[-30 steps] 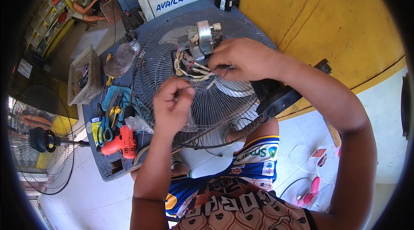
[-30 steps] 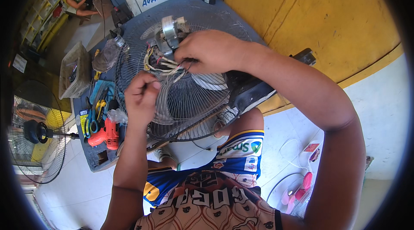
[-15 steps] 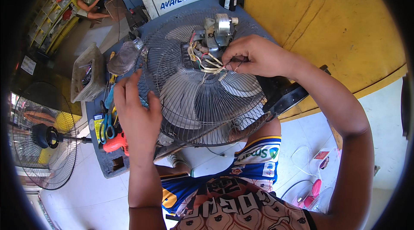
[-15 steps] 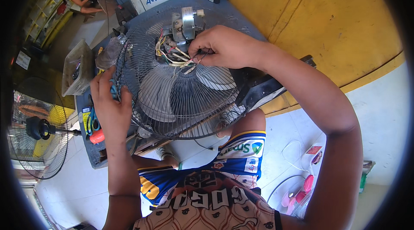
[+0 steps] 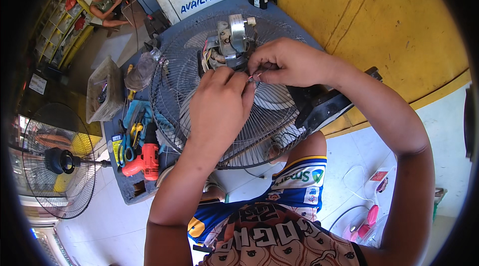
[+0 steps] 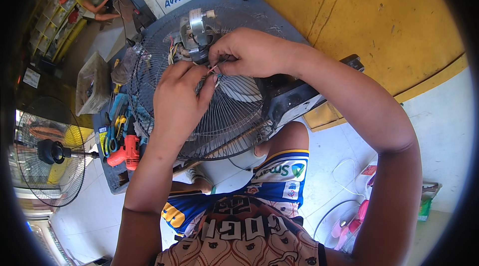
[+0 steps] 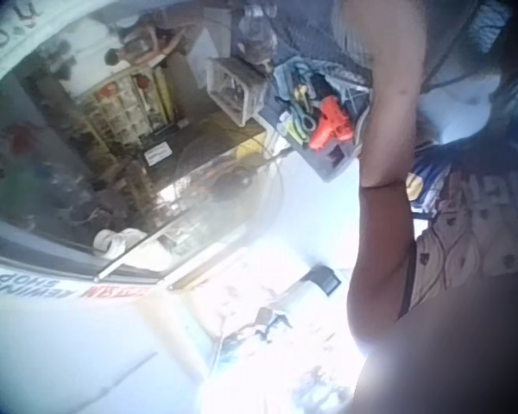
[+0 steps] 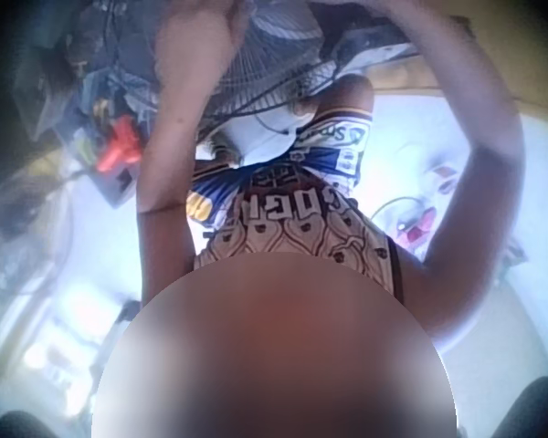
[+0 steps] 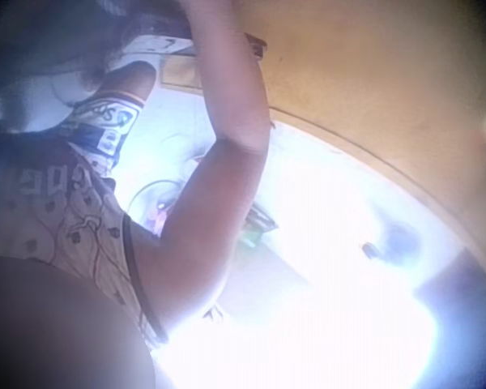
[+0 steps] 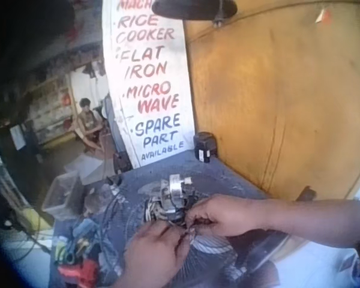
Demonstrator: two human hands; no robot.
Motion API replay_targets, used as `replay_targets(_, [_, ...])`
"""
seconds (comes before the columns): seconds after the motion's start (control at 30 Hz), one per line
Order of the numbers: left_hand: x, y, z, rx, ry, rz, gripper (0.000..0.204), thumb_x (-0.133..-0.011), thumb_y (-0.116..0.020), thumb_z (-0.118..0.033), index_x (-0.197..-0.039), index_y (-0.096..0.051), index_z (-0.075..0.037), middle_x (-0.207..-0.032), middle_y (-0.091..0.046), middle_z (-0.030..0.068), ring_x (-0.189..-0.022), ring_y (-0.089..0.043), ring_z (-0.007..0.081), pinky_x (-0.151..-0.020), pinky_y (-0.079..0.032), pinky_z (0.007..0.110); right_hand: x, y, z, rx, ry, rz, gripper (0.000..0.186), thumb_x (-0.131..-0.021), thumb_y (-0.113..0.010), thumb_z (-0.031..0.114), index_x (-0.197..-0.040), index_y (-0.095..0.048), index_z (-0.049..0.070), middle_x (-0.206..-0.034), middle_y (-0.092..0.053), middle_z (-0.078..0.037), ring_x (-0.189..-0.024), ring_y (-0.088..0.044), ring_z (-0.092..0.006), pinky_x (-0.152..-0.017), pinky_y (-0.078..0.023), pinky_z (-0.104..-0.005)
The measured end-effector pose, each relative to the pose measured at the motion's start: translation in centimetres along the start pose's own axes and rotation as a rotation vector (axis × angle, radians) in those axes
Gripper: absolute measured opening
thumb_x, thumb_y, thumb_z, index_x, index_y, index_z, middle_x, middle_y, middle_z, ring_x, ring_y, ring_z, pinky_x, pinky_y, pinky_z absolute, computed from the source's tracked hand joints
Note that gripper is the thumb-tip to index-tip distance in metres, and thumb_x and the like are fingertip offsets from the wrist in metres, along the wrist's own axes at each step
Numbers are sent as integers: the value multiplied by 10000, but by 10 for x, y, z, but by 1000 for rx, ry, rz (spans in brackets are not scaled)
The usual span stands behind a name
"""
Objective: The person repairs a fan by stripping wire insulation with scissors, twisting exposed ends, and connecting them to the motor terminals. They repeatedly strip, twist, and attach wires while working on the fan's internal wiring.
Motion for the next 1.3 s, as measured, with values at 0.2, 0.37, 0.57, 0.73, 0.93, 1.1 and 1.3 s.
replay_targets(0.2, [-1, -3, 18, 293, 186, -49, 118, -894, -787, -81, -1000, -774, -29, -956, -710, 127, -804, -728, 291, -722, -585, 395, 10, 0, 3, -6, 1, 21, 276, -969, -742, 131, -1198, -643, 13, -921, -667, -117, -830, -636, -232, -759, -504, -382])
replay_targets(0.37, [10, -6, 35, 374, 296, -85, 103, -899, -785, -54, -989, -767, -7, -945, -714, 112, -731, -722, 219, -669, -569, 341, 18, 4, 1, -295, -58, -24, 273, -1053, -646, 214, -1243, -554, 41, -1006, -609, -95, -956, -588, -186, -881, -469, -370])
replay_targets(0.57, [22, -16, 49, 509, 406, -103, 89, -882, -790, -20, -964, -757, -11, -934, -712, 106, -720, -717, 184, -665, -562, 313, 12, 1, 1, -30, -154, 95, 248, -1082, -577, 246, -1212, -576, 34, -1029, -650, -151, -1011, -651, -275, -918, -501, -449])
replay_targets(0.73, [26, -13, 37, 418, 290, -139, 101, -868, -773, 9, -963, -744, -9, -945, -709, 108, -732, -725, 214, -691, -585, 328, 0, -7, 12, 472, -123, 19, 273, -1009, -604, 185, -1181, -663, -18, -1082, -738, -227, -1089, -718, -396, -907, -560, -517])
replay_targets(0.93, [24, -3, 20, 243, 25, -233, 223, -811, -811, 21, -1021, -769, -42, -1007, -695, 105, -812, -705, 243, -685, -562, 338, -7, -21, 23, 642, -9, -70, 225, -923, -651, 89, -1106, -701, -33, -1094, -707, -178, -1102, -689, -367, -963, -561, -458])
replay_targets(1.1, [27, 0, 8, 162, -109, -243, 293, -794, -845, 9, -1069, -791, -77, -1005, -667, 73, -761, -619, 221, -625, -498, 333, -5, -28, 21, 529, 11, -25, 219, -929, -652, 67, -1104, -717, -48, -1098, -681, -200, -1085, -684, -377, -966, -556, -464])
replay_targets(1.3, [24, -1, 7, 128, -118, -296, 250, -819, -846, -7, -1052, -785, -73, -992, -669, 85, -816, -654, 256, -652, -526, 368, -7, -33, 17, 390, 12, 23, 238, -927, -647, 62, -1103, -721, -80, -1089, -687, -265, -1064, -694, -415, -963, -562, -484])
Point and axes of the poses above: each hand's wrist, its own x-axis away from the middle knuckle, its own y-axis out of the back of the hand, z = x × y, the point moved 9 cm from there along -x, towards the middle knuckle
